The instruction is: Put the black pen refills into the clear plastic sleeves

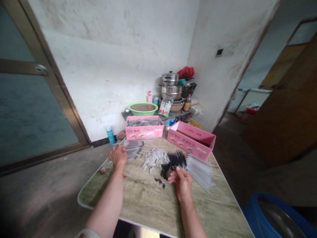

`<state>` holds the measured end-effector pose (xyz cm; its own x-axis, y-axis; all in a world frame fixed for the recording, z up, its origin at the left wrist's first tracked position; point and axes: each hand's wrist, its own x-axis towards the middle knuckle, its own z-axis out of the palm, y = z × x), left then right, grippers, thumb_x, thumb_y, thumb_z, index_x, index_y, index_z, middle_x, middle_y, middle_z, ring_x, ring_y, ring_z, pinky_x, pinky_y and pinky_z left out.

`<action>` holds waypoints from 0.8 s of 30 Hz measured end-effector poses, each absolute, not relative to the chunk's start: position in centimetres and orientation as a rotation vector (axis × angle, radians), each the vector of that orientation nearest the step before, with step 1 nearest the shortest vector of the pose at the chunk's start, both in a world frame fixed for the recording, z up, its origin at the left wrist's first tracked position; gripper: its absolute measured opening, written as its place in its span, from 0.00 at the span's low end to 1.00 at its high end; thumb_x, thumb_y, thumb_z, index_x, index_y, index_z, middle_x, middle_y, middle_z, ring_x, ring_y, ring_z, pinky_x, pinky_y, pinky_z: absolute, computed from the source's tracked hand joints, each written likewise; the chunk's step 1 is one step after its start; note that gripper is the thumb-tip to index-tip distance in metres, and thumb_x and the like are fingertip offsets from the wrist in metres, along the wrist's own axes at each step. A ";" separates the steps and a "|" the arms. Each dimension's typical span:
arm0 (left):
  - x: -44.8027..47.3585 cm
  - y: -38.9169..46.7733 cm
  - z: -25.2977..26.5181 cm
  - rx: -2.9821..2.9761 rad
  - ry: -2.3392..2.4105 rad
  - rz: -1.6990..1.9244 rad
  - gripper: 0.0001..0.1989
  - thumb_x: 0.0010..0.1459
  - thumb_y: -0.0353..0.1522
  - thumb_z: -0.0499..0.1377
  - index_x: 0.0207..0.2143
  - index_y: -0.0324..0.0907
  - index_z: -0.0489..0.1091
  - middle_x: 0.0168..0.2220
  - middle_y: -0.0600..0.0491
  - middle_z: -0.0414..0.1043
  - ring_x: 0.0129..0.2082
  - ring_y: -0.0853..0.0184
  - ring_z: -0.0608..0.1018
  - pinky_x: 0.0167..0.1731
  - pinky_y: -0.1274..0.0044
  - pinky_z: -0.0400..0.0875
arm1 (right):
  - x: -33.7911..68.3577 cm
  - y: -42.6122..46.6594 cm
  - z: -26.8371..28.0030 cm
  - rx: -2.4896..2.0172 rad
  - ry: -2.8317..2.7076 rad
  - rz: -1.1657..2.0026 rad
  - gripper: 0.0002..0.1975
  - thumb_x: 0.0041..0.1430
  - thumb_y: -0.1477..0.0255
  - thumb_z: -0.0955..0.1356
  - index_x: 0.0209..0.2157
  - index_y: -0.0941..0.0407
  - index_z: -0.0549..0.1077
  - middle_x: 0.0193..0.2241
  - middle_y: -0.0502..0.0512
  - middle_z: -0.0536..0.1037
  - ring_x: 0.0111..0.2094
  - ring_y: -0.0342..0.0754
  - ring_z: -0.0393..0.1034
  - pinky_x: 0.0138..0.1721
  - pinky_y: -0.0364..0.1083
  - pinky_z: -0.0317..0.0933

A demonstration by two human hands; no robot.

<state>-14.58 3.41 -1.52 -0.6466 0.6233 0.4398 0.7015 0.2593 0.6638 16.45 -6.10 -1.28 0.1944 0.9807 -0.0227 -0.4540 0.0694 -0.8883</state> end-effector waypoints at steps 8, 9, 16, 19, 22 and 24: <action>-6.3 1.9 0.1 -2.253 -1.675 -1.599 0.14 0.56 0.26 0.57 0.44 0.43 0.75 0.45 0.48 0.73 0.48 0.60 0.73 0.52 0.70 0.67 | 17.7 -6.0 -2.2 -1.414 -0.969 0.450 0.23 0.57 0.52 0.65 0.28 0.59 0.75 0.17 0.54 0.74 0.17 0.47 0.66 0.20 0.44 0.58; -5.0 1.6 0.0 -2.421 -1.577 -1.567 0.14 0.56 0.26 0.57 0.44 0.44 0.75 0.44 0.49 0.74 0.47 0.61 0.74 0.51 0.70 0.67 | 17.8 -6.0 -2.5 -1.465 -1.064 0.361 0.23 0.59 0.53 0.64 0.28 0.59 0.76 0.18 0.56 0.76 0.19 0.48 0.68 0.23 0.44 0.60; -3.3 1.0 -0.5 -2.842 -1.478 -1.301 0.08 0.56 0.27 0.59 0.34 0.43 0.79 0.34 0.50 0.77 0.37 0.63 0.76 0.41 0.72 0.69 | 16.1 -5.7 -2.6 -1.903 -1.591 0.055 0.17 0.64 0.64 0.61 0.38 0.56 0.79 0.36 0.60 0.82 0.33 0.51 0.76 0.31 0.44 0.59; -4.6 1.1 -0.2 -2.904 -1.519 -1.194 0.08 0.55 0.28 0.60 0.33 0.44 0.80 0.31 0.51 0.77 0.33 0.64 0.76 0.36 0.73 0.68 | 14.8 -5.7 -1.6 -2.071 -1.774 0.002 0.14 0.65 0.65 0.62 0.36 0.54 0.77 0.34 0.58 0.82 0.32 0.49 0.76 0.29 0.43 0.57; -5.1 1.0 0.0 -2.972 -1.507 -1.121 0.07 0.51 0.28 0.62 0.31 0.45 0.80 0.31 0.51 0.77 0.31 0.64 0.75 0.35 0.73 0.67 | 14.2 -5.6 -1.0 -2.143 -1.865 -0.047 0.13 0.66 0.65 0.62 0.36 0.54 0.75 0.30 0.59 0.81 0.30 0.51 0.75 0.27 0.44 0.56; -5.0 0.9 0.0 -3.005 -1.489 -1.107 0.06 0.48 0.28 0.65 0.29 0.46 0.80 0.31 0.52 0.77 0.31 0.63 0.75 0.35 0.73 0.67 | 14.1 -5.6 -0.9 -2.167 -1.892 -0.054 0.12 0.66 0.66 0.62 0.36 0.54 0.75 0.29 0.59 0.80 0.29 0.51 0.75 0.28 0.44 0.56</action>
<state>-5.04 0.91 -0.04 0.4686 0.8097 0.3533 0.5713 -0.5828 0.5778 14.10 -5.58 -0.90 0.1494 0.9685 0.1995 0.9782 -0.1153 -0.1726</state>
